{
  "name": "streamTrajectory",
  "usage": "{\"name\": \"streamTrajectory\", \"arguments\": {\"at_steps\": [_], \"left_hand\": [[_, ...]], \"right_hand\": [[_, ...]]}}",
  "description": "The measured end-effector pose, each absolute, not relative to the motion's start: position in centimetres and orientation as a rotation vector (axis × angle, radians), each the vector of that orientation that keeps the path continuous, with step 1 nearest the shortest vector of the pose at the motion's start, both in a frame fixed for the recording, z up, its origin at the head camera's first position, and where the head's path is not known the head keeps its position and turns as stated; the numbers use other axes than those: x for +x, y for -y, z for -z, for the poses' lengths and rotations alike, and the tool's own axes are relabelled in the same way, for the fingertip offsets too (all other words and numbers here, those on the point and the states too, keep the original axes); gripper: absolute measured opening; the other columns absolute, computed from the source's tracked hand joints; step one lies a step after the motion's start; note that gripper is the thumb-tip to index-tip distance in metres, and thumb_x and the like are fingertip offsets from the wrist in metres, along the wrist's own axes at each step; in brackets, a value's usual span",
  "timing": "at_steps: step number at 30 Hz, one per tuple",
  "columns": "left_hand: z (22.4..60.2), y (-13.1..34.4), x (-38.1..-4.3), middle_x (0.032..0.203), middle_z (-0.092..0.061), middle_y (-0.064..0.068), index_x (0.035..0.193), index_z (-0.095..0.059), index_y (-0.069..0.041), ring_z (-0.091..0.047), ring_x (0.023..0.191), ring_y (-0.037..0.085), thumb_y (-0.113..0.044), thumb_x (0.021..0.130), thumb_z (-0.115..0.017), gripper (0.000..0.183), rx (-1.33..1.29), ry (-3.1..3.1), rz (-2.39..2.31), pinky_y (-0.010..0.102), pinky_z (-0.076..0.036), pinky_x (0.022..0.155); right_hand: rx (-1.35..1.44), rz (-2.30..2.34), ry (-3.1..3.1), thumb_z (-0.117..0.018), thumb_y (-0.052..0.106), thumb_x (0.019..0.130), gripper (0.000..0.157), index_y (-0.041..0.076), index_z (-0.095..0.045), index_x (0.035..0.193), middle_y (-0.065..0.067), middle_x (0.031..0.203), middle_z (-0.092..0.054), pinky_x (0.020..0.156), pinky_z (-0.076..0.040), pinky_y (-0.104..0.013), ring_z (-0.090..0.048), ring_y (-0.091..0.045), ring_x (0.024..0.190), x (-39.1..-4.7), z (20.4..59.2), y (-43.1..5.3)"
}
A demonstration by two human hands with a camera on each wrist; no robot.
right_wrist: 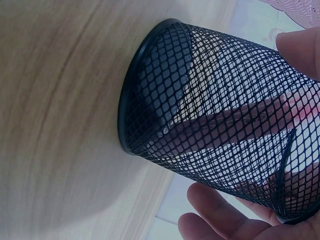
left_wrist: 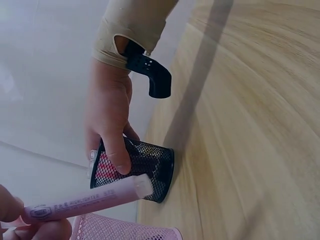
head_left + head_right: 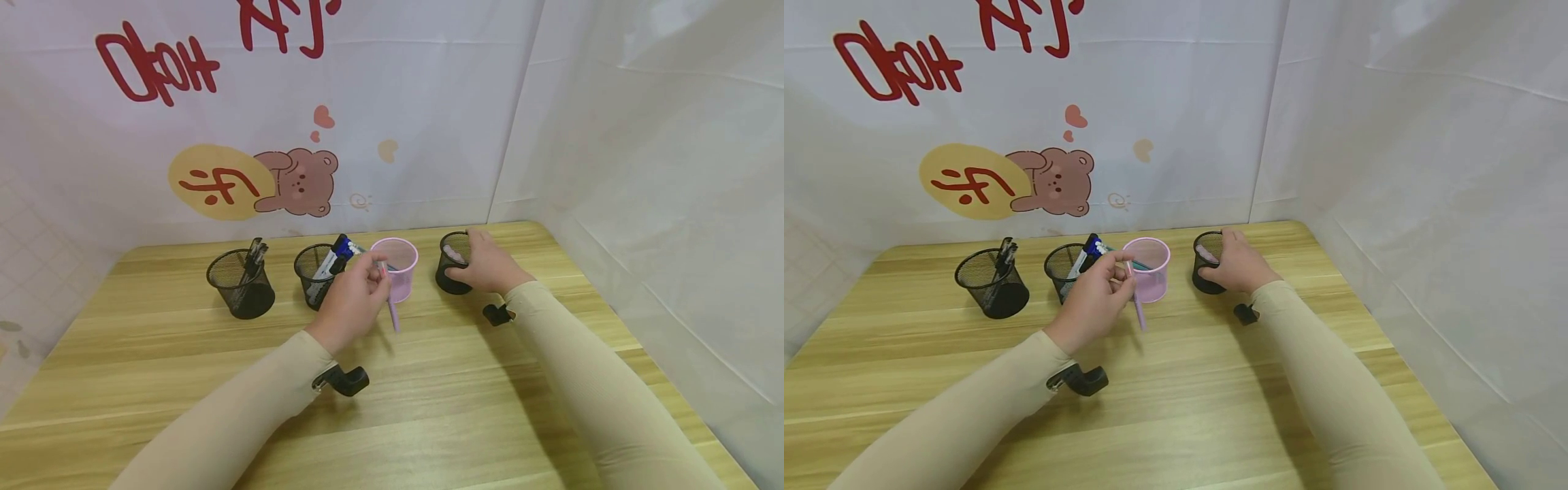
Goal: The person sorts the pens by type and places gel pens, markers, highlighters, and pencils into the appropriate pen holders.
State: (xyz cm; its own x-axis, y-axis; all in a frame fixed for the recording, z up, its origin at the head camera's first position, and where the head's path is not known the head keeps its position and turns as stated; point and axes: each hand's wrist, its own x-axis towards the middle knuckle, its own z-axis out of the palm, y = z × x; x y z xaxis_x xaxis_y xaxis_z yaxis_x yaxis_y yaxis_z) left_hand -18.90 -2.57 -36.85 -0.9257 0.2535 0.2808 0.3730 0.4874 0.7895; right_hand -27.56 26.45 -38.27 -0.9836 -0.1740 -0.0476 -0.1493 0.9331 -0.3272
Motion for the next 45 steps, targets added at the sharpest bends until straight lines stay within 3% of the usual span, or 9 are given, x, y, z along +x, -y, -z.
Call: {"name": "streamTrajectory", "arguments": {"at_steps": [7, 16, 19, 26, 30, 45], "left_hand": [[36.8, 2.1, -19.4, 0.103, -0.074, 0.008, 0.14, -0.055, -0.009, -0.075, 0.086, 0.016, -0.019, 0.107, -0.058, 0.035, -0.46, 2.492, 1.61, 0.031, -0.062, 0.069], [36.6, 1.2, -20.1, 0.104, -0.074, 0.015, 0.14, -0.051, -0.006, -0.078, 0.088, 0.032, -0.014, 0.104, -0.062, 0.038, -0.349, 2.278, 1.83, 0.023, -0.054, 0.062], [36.5, 0.7, -20.2, 0.105, -0.074, 0.016, 0.137, -0.051, -0.006, -0.078, 0.088, 0.037, -0.014, 0.104, -0.062, 0.035, -0.313, 2.187, 1.888, 0.024, -0.057, 0.063], [36.4, -1.0, -20.7, 0.105, -0.07, 0.018, 0.136, -0.05, -0.004, -0.078, 0.086, 0.029, -0.01, 0.105, -0.061, 0.034, -0.282, 1.936, 2.007, 0.033, -0.066, 0.075], [36.4, -2.2, -21.0, 0.107, -0.067, 0.022, 0.136, -0.048, 0.0, -0.078, 0.093, 0.035, -0.008, 0.106, -0.06, 0.034, -0.299, 1.822, 2.01, 0.041, -0.066, 0.085], [37.6, -6.1, -22.0, 0.115, -0.071, 0.02, 0.135, -0.049, -0.001, -0.078, 0.097, 0.036, -0.008, 0.107, -0.058, 0.03, -0.28, 1.854, 1.969, 0.03, -0.065, 0.082]], "right_hand": [[-0.248, 0.505, -3.014, -0.075, 0.05, 0.091, 0.11, -0.009, -0.016, 0.162, -0.033, 0.164, -0.028, 0.119, -0.04, -0.064, -0.046, -0.052, 0.143, -27.6, 38.5, -26.5], [-0.257, 0.504, -3.018, -0.076, 0.05, 0.09, 0.111, -0.01, -0.017, 0.162, -0.034, 0.164, -0.028, 0.12, -0.04, -0.064, -0.046, -0.052, 0.143, -27.6, 38.6, -26.6], [-0.257, 0.505, -3.022, -0.076, 0.05, 0.09, 0.11, -0.009, -0.016, 0.162, -0.034, 0.164, -0.028, 0.119, -0.04, -0.064, -0.046, -0.052, 0.143, -27.6, 38.6, -26.5], [-0.238, 0.513, -3.012, -0.075, 0.05, 0.091, 0.11, -0.008, -0.015, 0.163, -0.032, 0.164, -0.028, 0.117, -0.042, -0.066, -0.048, -0.052, 0.141, -27.6, 38.4, -26.4], [-0.236, 0.514, -3.016, -0.075, 0.051, 0.091, 0.11, -0.008, -0.016, 0.163, -0.032, 0.164, -0.029, 0.117, -0.042, -0.066, -0.048, -0.052, 0.142, -27.6, 38.4, -26.5], [-0.236, 0.544, -3.02, -0.076, 0.048, 0.091, 0.109, -0.007, -0.017, 0.163, -0.032, 0.163, -0.03, 0.116, -0.043, -0.066, -0.049, -0.051, 0.14, -27.7, 38.5, -26.6]]}}
